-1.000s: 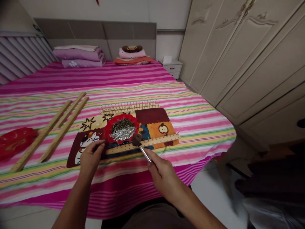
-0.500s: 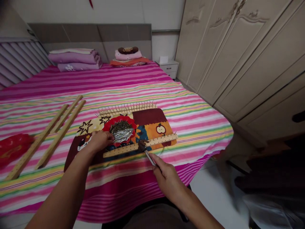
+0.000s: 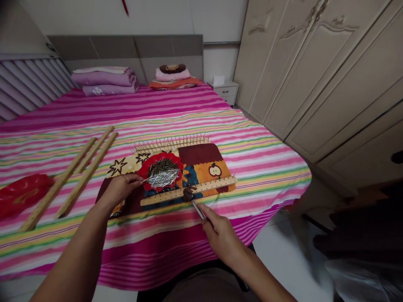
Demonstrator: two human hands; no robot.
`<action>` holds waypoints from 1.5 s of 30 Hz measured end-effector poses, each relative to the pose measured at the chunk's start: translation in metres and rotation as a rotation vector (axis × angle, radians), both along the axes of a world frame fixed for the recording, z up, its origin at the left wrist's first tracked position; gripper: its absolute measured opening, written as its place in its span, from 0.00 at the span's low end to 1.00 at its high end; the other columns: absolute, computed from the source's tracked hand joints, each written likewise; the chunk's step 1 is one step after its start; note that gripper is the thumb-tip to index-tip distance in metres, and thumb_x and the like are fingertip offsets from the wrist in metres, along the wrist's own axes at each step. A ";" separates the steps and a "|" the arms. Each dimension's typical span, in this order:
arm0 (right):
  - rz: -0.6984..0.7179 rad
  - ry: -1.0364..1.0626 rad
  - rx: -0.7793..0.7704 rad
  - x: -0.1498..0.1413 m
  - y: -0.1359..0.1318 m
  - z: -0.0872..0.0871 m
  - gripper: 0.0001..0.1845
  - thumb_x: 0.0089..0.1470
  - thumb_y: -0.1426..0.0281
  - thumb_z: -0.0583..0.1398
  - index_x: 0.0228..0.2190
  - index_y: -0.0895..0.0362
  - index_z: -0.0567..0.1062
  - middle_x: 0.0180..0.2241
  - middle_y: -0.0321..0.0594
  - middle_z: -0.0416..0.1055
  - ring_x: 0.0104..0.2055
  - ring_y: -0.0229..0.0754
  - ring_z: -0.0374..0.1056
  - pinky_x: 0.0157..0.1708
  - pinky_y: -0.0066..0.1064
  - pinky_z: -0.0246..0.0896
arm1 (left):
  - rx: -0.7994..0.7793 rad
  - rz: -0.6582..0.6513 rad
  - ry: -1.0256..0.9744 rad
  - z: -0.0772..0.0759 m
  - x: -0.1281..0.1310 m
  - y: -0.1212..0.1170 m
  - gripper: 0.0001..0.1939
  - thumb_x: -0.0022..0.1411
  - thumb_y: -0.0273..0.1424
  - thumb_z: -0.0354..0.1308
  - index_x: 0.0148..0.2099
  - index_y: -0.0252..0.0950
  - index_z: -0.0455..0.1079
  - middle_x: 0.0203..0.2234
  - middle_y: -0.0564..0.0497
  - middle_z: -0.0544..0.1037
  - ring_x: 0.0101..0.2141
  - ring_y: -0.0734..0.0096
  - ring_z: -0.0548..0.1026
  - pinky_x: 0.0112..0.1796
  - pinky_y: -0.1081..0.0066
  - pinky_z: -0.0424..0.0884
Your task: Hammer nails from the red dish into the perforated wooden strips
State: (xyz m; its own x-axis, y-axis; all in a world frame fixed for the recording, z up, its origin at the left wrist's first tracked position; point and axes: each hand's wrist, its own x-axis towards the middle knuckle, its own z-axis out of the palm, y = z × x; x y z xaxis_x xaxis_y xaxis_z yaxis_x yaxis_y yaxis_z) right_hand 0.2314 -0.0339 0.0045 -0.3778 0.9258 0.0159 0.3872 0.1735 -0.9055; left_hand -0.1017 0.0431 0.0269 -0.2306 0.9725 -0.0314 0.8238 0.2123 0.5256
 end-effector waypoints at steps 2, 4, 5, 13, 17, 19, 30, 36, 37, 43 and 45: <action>0.004 0.006 -0.002 -0.001 0.000 0.000 0.25 0.56 0.70 0.49 0.55 0.59 0.67 0.22 0.32 0.66 0.21 0.35 0.59 0.23 0.25 0.60 | 0.038 0.026 -0.024 0.000 0.004 -0.002 0.11 0.47 0.39 0.54 0.29 0.43 0.75 0.24 0.55 0.79 0.28 0.67 0.73 0.29 0.72 0.64; 0.014 0.015 -0.007 -0.002 -0.001 0.001 0.25 0.56 0.70 0.48 0.54 0.60 0.67 0.21 0.32 0.66 0.21 0.35 0.59 0.23 0.25 0.60 | 0.075 0.069 -0.039 0.000 0.008 -0.002 0.11 0.48 0.40 0.53 0.30 0.43 0.75 0.25 0.54 0.79 0.29 0.67 0.73 0.30 0.72 0.64; 0.015 0.020 -0.009 -0.002 -0.001 0.003 0.25 0.56 0.70 0.48 0.54 0.60 0.67 0.21 0.32 0.67 0.21 0.35 0.59 0.24 0.25 0.61 | 0.090 0.085 -0.044 0.000 0.010 -0.002 0.12 0.48 0.40 0.53 0.30 0.42 0.75 0.26 0.54 0.79 0.29 0.67 0.73 0.31 0.72 0.64; 0.002 0.029 -0.017 0.003 -0.004 0.005 0.25 0.56 0.71 0.49 0.54 0.60 0.67 0.23 0.33 0.70 0.22 0.34 0.61 0.24 0.25 0.62 | 0.057 0.253 -0.049 0.006 0.002 -0.024 0.11 0.48 0.40 0.54 0.32 0.41 0.73 0.27 0.54 0.78 0.30 0.66 0.73 0.31 0.72 0.64; -0.012 -0.005 -0.002 0.004 -0.005 0.002 0.24 0.56 0.72 0.50 0.54 0.58 0.67 0.23 0.33 0.69 0.21 0.34 0.60 0.24 0.26 0.61 | -0.223 0.294 0.246 0.023 -0.008 -0.043 0.07 0.49 0.37 0.54 0.27 0.41 0.71 0.21 0.54 0.75 0.27 0.64 0.72 0.29 0.70 0.62; -0.009 -0.012 0.010 0.003 -0.005 0.002 0.24 0.56 0.72 0.50 0.54 0.58 0.67 0.22 0.32 0.67 0.22 0.35 0.61 0.25 0.26 0.62 | -0.382 0.233 0.387 0.026 -0.012 -0.046 0.07 0.49 0.36 0.55 0.25 0.40 0.70 0.19 0.53 0.73 0.26 0.63 0.71 0.28 0.70 0.61; 0.040 0.014 0.001 -0.004 -0.010 0.004 0.24 0.56 0.72 0.51 0.54 0.57 0.67 0.21 0.32 0.66 0.27 0.38 0.65 0.31 0.29 0.65 | -0.335 0.113 0.431 -0.004 -0.002 -0.032 0.08 0.40 0.36 0.55 0.16 0.40 0.64 0.14 0.48 0.71 0.21 0.62 0.71 0.22 0.70 0.59; 0.061 0.023 0.009 -0.005 -0.010 0.001 0.24 0.55 0.73 0.51 0.54 0.57 0.67 0.24 0.33 0.68 0.27 0.37 0.64 0.30 0.28 0.64 | -0.251 0.273 0.205 -0.006 -0.001 -0.040 0.06 0.41 0.37 0.56 0.19 0.41 0.65 0.13 0.53 0.71 0.22 0.64 0.71 0.25 0.70 0.60; 0.061 0.021 0.003 -0.006 -0.011 0.000 0.24 0.55 0.73 0.51 0.54 0.57 0.67 0.24 0.34 0.68 0.27 0.37 0.65 0.30 0.28 0.64 | -0.228 0.300 0.163 -0.008 -0.001 -0.041 0.07 0.41 0.37 0.55 0.19 0.40 0.65 0.13 0.53 0.71 0.22 0.65 0.71 0.25 0.70 0.60; 0.046 0.006 -0.030 -0.007 -0.013 -0.001 0.23 0.56 0.72 0.52 0.53 0.58 0.68 0.22 0.33 0.67 0.26 0.37 0.64 0.27 0.27 0.63 | 0.045 0.399 -0.386 -0.029 -0.001 -0.050 0.11 0.38 0.41 0.58 0.23 0.39 0.68 0.18 0.54 0.75 0.24 0.69 0.72 0.26 0.72 0.65; 0.038 -0.001 -0.027 -0.007 -0.013 -0.001 0.23 0.56 0.72 0.52 0.53 0.58 0.68 0.22 0.33 0.68 0.26 0.37 0.64 0.26 0.26 0.63 | 0.109 0.396 -0.636 -0.034 0.002 -0.054 0.14 0.35 0.41 0.61 0.25 0.38 0.69 0.21 0.52 0.77 0.25 0.69 0.73 0.28 0.71 0.69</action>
State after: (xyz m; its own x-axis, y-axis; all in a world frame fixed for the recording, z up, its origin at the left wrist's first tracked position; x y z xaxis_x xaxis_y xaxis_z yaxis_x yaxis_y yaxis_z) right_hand 0.2246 -0.0466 0.0039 -0.4128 0.9108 -0.0095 0.3817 0.1635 -0.9097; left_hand -0.1000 -0.0108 -0.0074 -0.5330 0.8259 -0.1838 0.2277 0.3492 0.9090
